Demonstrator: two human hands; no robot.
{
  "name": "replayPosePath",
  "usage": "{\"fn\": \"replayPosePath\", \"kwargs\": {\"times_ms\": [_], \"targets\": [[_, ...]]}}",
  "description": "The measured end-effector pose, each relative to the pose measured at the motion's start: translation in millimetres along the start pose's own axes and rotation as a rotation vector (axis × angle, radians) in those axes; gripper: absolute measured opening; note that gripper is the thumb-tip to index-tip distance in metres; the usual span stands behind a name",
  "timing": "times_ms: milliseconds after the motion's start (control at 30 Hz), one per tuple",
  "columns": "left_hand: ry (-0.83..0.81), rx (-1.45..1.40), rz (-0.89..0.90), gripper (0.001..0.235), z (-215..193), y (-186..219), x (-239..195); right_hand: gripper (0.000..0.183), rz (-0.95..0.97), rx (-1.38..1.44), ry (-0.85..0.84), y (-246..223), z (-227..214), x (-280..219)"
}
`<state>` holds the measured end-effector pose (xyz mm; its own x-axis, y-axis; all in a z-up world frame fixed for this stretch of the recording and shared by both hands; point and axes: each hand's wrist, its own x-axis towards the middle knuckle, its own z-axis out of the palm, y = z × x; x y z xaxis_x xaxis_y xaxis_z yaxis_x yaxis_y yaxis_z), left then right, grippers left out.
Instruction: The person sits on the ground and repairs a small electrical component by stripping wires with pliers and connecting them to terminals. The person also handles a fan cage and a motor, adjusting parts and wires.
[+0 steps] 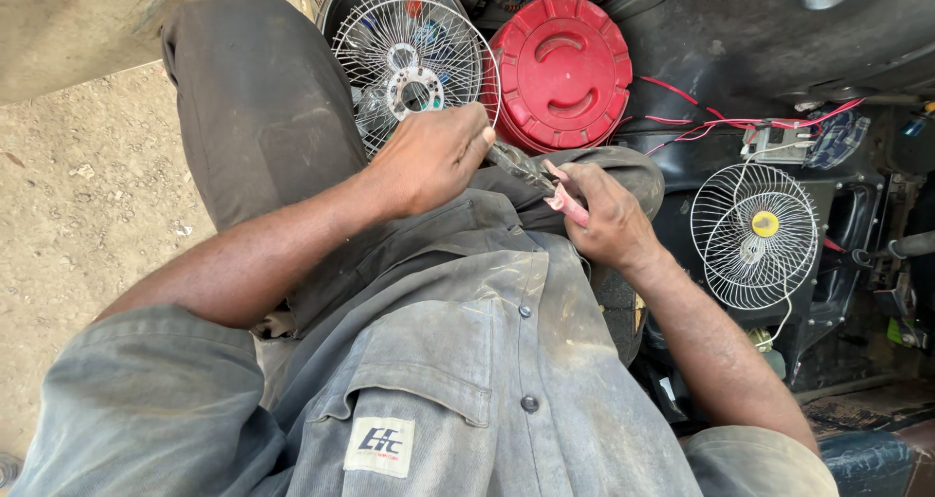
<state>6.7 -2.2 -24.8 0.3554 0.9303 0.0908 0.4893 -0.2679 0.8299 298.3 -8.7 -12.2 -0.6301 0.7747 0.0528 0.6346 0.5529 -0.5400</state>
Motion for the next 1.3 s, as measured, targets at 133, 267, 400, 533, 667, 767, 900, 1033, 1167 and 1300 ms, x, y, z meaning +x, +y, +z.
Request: {"fn": "replayPosePath", "kwargs": {"times_ms": [133, 267, 400, 533, 667, 767, 900, 1033, 1167, 1300], "targets": [[0.107, -0.070, -0.082, 0.026, 12, -5, 1, 0.041, -0.035, -0.145, 0.080, 0, 4, -1], [0.141, -0.123, -0.247, 0.031, 19, -9, 6, 0.043, -0.045, -0.315, 0.140, -5, 5, -1], [0.134, -0.152, -0.337, 0.036, 22, -13, 9, 0.048, -0.041, -0.400, 0.171, -13, 6, 0], [0.161, -0.115, -0.368, 0.043, 22, -11, 13, 0.047, -0.050, -0.482, 0.196, -18, -1, 1], [0.086, -0.192, -0.294, 0.037, 8, -6, 7, 0.047, 0.014, -0.385, 0.137, -24, -11, 1], [-0.022, -0.483, -0.437, 0.023, -1, 1, -1, 0.047, 0.027, -0.251, 0.134, -28, -15, -3], [0.073, -0.313, -0.151, 0.016, -6, 9, -9, 0.048, 0.018, -0.152, 0.133, -30, -22, -10], [0.162, -0.188, 0.091, 0.013, -11, 13, -14, 0.037, 0.087, -0.146, 0.115, -33, -30, -15], [0.186, -0.161, 0.221, 0.014, -15, 17, -18, 0.023, -0.028, -0.232, 0.116, -37, -38, -15], [0.212, -0.126, 0.196, 0.011, -13, 23, -19, 0.018, -0.016, -0.343, 0.114, -38, -42, -14]]}}
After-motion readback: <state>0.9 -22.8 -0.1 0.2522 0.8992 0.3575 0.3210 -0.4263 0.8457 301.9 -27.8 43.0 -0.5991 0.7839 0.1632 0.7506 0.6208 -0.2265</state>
